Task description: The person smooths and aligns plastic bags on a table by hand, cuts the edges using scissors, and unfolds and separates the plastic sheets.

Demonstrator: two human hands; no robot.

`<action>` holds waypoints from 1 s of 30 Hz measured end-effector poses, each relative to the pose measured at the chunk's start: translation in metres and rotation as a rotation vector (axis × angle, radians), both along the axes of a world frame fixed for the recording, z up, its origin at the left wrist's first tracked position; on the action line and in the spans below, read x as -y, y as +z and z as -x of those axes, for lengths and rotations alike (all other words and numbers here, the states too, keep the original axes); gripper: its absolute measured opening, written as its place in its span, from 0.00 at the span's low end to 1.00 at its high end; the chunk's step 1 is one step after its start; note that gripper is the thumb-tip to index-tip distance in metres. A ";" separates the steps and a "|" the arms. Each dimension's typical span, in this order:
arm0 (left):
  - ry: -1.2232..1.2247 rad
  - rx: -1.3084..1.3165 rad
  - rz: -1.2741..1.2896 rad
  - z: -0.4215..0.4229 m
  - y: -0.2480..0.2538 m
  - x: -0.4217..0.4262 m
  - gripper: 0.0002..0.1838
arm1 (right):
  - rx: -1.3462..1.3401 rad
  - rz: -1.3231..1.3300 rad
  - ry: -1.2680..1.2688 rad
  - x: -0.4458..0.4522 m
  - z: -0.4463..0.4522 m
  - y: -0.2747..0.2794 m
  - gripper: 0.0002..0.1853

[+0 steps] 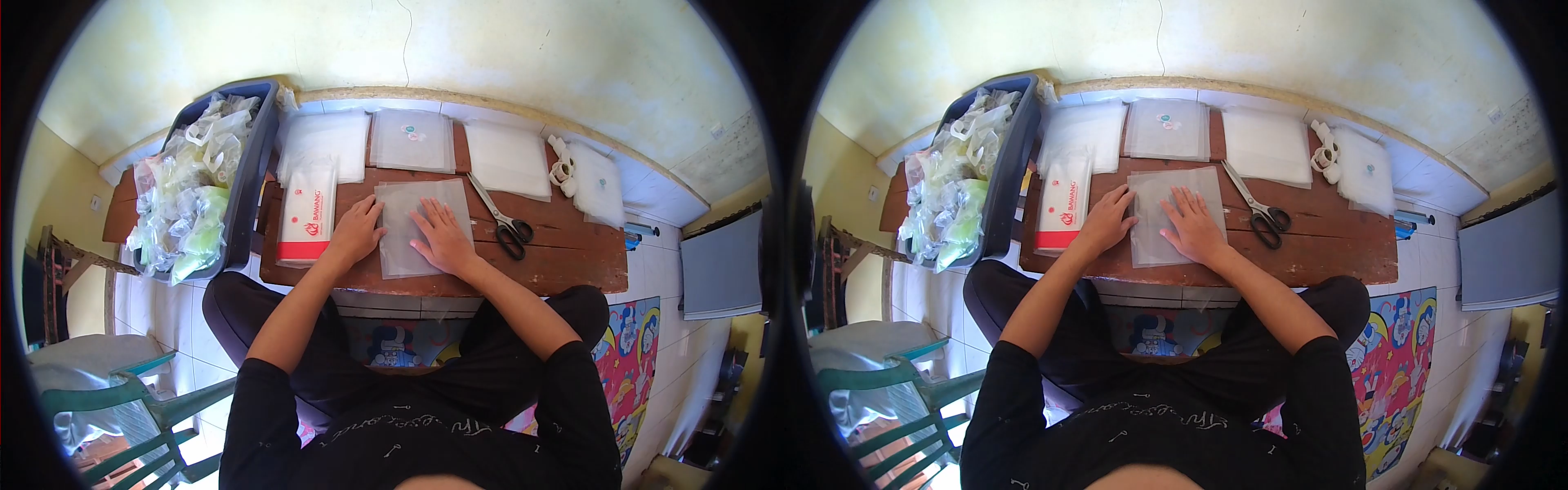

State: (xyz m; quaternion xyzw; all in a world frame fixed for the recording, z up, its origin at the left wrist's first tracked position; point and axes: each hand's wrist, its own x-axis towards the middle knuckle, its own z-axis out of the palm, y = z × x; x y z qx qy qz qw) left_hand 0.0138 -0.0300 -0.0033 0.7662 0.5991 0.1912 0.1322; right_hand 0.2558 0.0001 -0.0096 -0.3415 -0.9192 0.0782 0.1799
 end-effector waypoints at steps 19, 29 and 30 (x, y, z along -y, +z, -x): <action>-0.006 -0.045 -0.036 0.005 -0.004 -0.002 0.32 | 0.080 -0.030 0.069 0.003 0.004 -0.004 0.31; -0.029 -0.223 -0.008 0.005 0.007 0.000 0.35 | 0.068 -0.037 0.075 0.005 0.009 -0.003 0.31; -0.029 -0.223 -0.006 0.005 0.004 -0.001 0.35 | 0.065 -0.035 0.073 0.005 0.009 -0.004 0.31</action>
